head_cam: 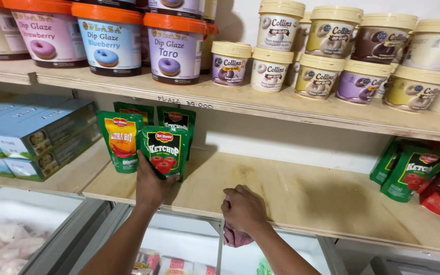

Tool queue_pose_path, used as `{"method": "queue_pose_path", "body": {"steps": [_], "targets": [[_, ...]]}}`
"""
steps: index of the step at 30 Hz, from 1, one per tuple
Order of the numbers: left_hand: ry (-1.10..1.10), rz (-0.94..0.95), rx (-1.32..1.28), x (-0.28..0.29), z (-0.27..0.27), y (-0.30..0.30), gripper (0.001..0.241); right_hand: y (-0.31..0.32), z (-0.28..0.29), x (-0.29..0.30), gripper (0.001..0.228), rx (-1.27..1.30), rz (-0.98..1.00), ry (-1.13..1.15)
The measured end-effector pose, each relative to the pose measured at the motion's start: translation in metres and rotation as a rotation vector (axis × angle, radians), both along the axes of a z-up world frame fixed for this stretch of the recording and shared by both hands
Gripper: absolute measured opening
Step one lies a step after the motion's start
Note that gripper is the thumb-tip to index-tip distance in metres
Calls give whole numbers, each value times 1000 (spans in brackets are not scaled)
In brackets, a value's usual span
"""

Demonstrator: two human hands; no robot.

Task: Cleaning a wooden shelf with a cloth and organizing various sauce pouches in a retail setting.

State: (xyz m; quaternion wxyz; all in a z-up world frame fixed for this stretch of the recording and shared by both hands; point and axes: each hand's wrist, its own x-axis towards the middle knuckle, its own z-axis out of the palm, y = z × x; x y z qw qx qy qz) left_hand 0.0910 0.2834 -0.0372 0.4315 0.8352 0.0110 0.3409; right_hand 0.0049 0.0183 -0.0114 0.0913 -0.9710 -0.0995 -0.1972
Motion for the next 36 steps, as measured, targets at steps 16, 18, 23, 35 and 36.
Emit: {"method": "queue_pose_path", "body": {"steps": [16, 18, 23, 35, 36], "targets": [[111, -26, -28, 22, 8, 9, 132, 53, 12, 15, 49, -53, -83, 152], [114, -16, -32, 25, 8, 8, 131, 50, 3, 19, 46, -35, -59, 29], [88, -46, -72, 21, 16, 6, 127, 52, 5, 15, 46, -8, -54, 45], [48, -89, -103, 25, 17, 2, 125, 52, 4, 14, 46, -21, -35, -18], [55, -86, -104, 26, 16, 2, 126, 51, 4, 15, 46, -33, -25, -13]]}}
